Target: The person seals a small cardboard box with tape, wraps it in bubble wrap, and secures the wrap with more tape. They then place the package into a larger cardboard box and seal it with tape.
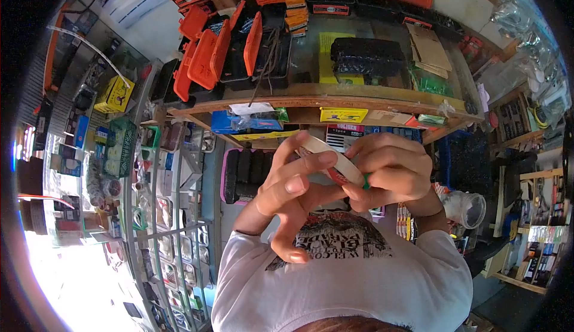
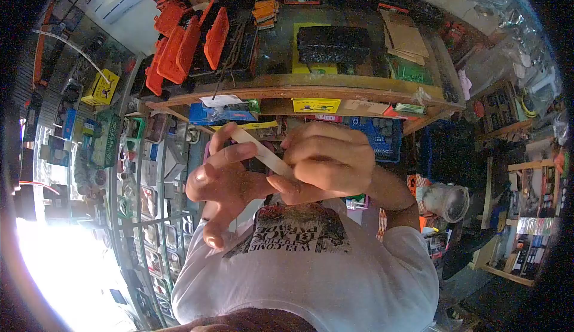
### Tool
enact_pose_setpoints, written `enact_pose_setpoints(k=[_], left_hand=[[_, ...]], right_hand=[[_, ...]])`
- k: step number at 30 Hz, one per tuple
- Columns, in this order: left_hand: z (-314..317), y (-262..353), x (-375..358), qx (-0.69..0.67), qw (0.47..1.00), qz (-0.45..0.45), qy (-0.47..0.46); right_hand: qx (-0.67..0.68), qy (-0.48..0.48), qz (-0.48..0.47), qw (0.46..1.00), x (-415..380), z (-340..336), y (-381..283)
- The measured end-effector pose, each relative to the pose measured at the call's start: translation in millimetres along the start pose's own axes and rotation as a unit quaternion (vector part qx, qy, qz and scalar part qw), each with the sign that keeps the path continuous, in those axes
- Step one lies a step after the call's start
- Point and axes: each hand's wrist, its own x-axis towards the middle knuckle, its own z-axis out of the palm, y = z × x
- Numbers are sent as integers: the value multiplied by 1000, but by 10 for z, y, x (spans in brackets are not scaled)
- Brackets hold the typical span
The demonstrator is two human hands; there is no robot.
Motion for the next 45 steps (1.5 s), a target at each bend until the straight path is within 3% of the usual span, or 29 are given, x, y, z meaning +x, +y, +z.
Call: enact_pose_setpoints(k=[3, 9, 15, 21, 27, 36, 42, 45], left_hand=[[-20, -15, 4, 5, 1000, -9, 8], [-20, -1, 28, 27, 998, -45, 42], [23, -39, 63, 56, 994, -63, 75], [22, -98, 64, 61, 993, -73, 74], [42, -207, 28, 57, 993, -75, 73], [57, -228, 48, 65, 994, -77, 53], [33, -204, 53, 72, 993, -75, 50], [10, -185, 63, 79, 993, -74, 48]], right_hand=[[-60, -72, 47, 994, 104, -81, -89], [36, -39, 15, 998, 76, -39, 58], [81, -73, 13, 994, 188, -151, 141], [-61, -103, 19, 993, 197, -153, 103], [-50, -121, 80, 988, 113, -123, 178], [-12, -153, -1, 988, 185, -270, 250], [-46, -115, 1, 992, 110, -188, 237], [-91, -139, 19, 986, 130, -151, 185]])
